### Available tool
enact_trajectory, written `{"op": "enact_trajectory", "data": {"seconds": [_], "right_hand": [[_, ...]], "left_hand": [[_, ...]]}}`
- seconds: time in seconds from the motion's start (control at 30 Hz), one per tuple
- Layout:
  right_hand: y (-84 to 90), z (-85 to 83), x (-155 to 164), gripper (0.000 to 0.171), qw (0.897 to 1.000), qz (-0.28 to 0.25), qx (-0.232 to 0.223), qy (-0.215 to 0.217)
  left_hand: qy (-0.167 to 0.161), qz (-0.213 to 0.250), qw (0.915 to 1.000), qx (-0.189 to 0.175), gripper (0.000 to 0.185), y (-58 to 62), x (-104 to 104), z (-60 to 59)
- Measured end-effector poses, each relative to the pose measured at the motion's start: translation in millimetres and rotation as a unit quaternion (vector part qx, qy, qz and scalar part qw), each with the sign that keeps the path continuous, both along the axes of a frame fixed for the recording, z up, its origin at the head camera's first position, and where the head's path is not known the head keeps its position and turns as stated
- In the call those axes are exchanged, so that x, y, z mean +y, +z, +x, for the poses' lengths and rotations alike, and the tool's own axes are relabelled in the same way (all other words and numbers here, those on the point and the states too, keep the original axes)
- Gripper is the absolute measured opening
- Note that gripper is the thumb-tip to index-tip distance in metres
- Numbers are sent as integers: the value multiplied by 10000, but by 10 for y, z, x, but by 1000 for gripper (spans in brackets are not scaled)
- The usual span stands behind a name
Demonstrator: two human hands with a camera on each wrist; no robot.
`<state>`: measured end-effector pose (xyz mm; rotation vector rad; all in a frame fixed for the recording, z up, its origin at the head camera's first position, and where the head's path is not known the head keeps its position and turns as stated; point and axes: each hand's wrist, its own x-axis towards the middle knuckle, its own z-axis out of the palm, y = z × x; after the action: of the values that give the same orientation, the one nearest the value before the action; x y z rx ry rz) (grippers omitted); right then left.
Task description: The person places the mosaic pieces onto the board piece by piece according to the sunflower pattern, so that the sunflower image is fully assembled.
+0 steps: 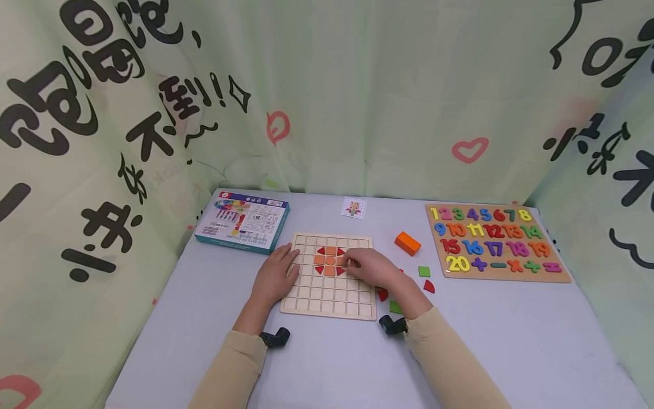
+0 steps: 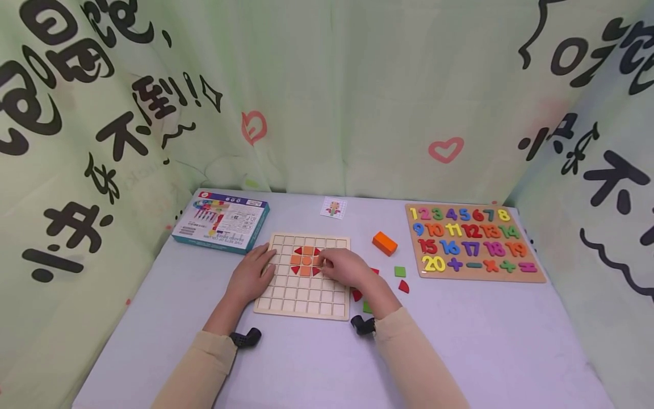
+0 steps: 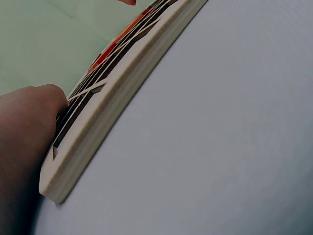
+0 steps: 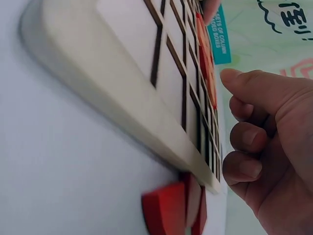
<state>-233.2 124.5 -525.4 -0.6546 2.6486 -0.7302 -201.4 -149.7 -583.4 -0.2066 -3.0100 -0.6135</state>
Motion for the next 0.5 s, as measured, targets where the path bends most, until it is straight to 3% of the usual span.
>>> {"op": "enact_trajectory", "data": {"seconds": [0.2, 0.5], "right_hand": [[98, 64, 230, 16, 9994, -76, -122, -315], [105, 79, 782, 19, 9961, -25, -12, -887]], "left_hand": [[18, 12, 10000, -70, 53, 24, 8, 5], [-107, -127, 9998, -80, 61, 33, 7, 8]]}}
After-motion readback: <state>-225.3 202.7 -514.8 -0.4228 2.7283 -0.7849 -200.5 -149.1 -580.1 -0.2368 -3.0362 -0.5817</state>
